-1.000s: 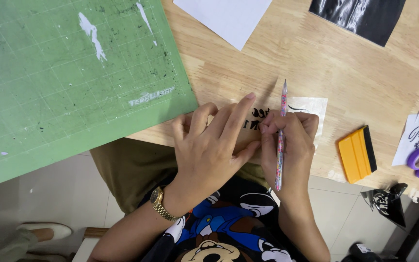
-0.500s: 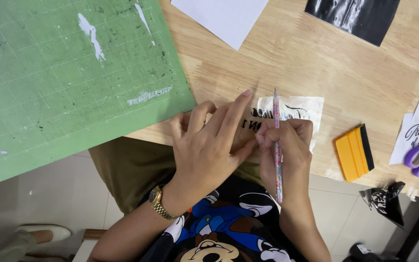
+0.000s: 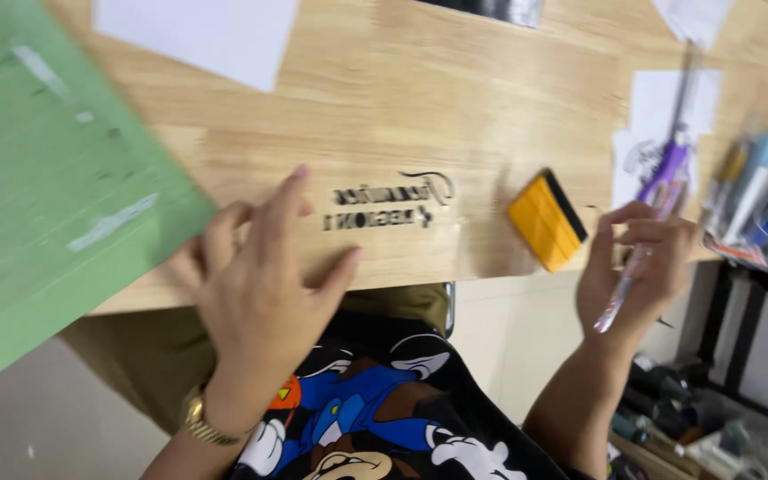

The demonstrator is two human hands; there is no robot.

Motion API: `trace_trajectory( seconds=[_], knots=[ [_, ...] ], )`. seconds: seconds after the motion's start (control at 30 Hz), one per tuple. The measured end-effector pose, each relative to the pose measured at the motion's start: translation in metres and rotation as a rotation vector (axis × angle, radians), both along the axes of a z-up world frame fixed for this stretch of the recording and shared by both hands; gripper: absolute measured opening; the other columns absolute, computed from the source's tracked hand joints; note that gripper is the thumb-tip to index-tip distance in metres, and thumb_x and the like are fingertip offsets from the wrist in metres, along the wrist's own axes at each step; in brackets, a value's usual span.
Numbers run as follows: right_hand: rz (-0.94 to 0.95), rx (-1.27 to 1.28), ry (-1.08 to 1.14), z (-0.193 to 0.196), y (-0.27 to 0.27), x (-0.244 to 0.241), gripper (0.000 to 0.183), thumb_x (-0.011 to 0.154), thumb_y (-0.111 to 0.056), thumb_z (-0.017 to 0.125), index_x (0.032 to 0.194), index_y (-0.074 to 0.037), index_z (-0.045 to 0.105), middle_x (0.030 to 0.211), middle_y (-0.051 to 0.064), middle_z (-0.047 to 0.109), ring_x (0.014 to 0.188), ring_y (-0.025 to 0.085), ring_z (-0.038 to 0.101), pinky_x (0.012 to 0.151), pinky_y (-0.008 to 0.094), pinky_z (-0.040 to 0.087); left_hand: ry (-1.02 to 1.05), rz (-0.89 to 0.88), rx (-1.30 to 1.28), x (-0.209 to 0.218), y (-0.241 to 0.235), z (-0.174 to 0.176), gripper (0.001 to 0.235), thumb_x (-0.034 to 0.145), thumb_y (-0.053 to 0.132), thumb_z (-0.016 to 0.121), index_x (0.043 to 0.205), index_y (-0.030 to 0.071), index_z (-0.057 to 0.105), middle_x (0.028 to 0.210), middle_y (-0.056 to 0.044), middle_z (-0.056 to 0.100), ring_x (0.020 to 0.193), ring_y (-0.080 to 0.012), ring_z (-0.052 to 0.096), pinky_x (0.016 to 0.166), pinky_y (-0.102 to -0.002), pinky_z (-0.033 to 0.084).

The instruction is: Weeding excess material from a cut vinyl decal using a weeding tool

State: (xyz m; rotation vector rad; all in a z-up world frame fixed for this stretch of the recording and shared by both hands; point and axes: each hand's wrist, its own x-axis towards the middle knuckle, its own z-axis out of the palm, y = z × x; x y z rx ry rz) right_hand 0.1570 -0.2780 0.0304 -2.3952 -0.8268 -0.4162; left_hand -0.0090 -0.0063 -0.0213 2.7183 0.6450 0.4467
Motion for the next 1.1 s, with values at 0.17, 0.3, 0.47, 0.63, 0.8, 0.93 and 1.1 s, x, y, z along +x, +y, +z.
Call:
trace_trajectory(
  seconds=[0.17, 0.3, 0.47, 0.63, 0.8, 0.93, 1.1],
  knots=[
    [-0.231, -0.234, -0.191, -0.001, -0.112, 0.002, 0.026, 0.112, 0.010, 0.069, 0.102, 0.001, 0.048, 0.102, 0.019, 0.065, 0.102, 0.033, 0.043, 0.094, 0.049, 0.047, -0.007, -0.032, -0.030, 0.001, 0.000, 0.008, 0.077, 0.097, 0.064, 0.072, 0.151, 0.013, 0.054, 0.117, 0.012, 0.074, 0.109, -0.0252, 0.057, 0.090, -0.037, 0.031],
    [-0.320, -0.377, -0.232, -0.025, -0.161, 0.004, 0.016, 0.104, 0.014, 0.066, 0.099, 0.002, 0.056, 0.099, 0.018, 0.069, 0.096, 0.031, 0.045, 0.085, 0.044, 0.040, -0.003, -0.027, -0.008, 0.003, -0.001, 0.011, 0.071, 0.100, 0.060, 0.073, 0.148, 0.010, 0.059, 0.116, 0.011, 0.070, 0.108, -0.0259, 0.058, 0.093, -0.037, 0.037],
    [-0.327, -0.391, -0.199, -0.031, -0.152, 0.004, 0.019, 0.104, 0.016, 0.067, 0.098, 0.001, 0.057, 0.099, 0.015, 0.070, 0.096, 0.030, 0.046, 0.083, 0.040, 0.041, 0.029, 0.000, 0.019, 0.001, -0.003, 0.011, 0.072, 0.101, 0.064, 0.070, 0.148, 0.011, 0.061, 0.117, 0.012, 0.070, 0.109, -0.0272, 0.059, 0.100, -0.045, 0.031],
    [-0.280, -0.365, 0.007, -0.028, -0.144, -0.001, 0.023, 0.097, 0.019, 0.068, 0.094, 0.001, 0.053, 0.098, 0.013, 0.069, 0.102, 0.034, 0.051, 0.084, 0.043, 0.046, 0.040, 0.011, 0.025, 0.002, -0.004, 0.013, 0.073, 0.101, 0.066, 0.068, 0.148, 0.011, 0.060, 0.117, 0.012, 0.071, 0.111, -0.0271, 0.060, 0.098, -0.043, 0.032],
    [-0.273, -0.359, 0.018, -0.031, -0.147, -0.004, 0.020, 0.094, 0.020, 0.060, 0.096, 0.001, 0.054, 0.102, 0.012, 0.072, 0.105, 0.033, 0.053, 0.083, 0.040, 0.048, 0.037, 0.011, 0.020, 0.002, -0.004, 0.012, 0.074, 0.100, 0.066, 0.070, 0.148, 0.011, 0.060, 0.117, 0.012, 0.072, 0.112, -0.0282, 0.060, 0.098, -0.043, 0.032],
    [-0.224, -0.339, -0.004, -0.029, -0.143, -0.005, 0.023, 0.093, 0.023, 0.059, 0.094, 0.000, 0.055, 0.101, 0.011, 0.075, 0.104, 0.032, 0.058, 0.081, 0.040, 0.053, 0.039, 0.015, 0.026, 0.002, -0.004, 0.012, 0.073, 0.101, 0.068, 0.066, 0.147, 0.011, 0.062, 0.117, 0.012, 0.071, 0.111, -0.0272, 0.060, 0.097, -0.044, 0.031],
    [-0.293, -0.279, -0.106, -0.025, -0.153, -0.012, 0.027, 0.089, 0.026, 0.057, 0.096, 0.000, 0.059, 0.097, 0.010, 0.074, 0.096, 0.027, 0.056, 0.077, 0.038, 0.051, 0.050, 0.018, 0.023, 0.003, -0.004, 0.013, 0.073, 0.100, 0.068, 0.068, 0.147, 0.013, 0.061, 0.116, 0.013, 0.071, 0.111, -0.0266, 0.059, 0.098, -0.044, 0.031]
  ],
)
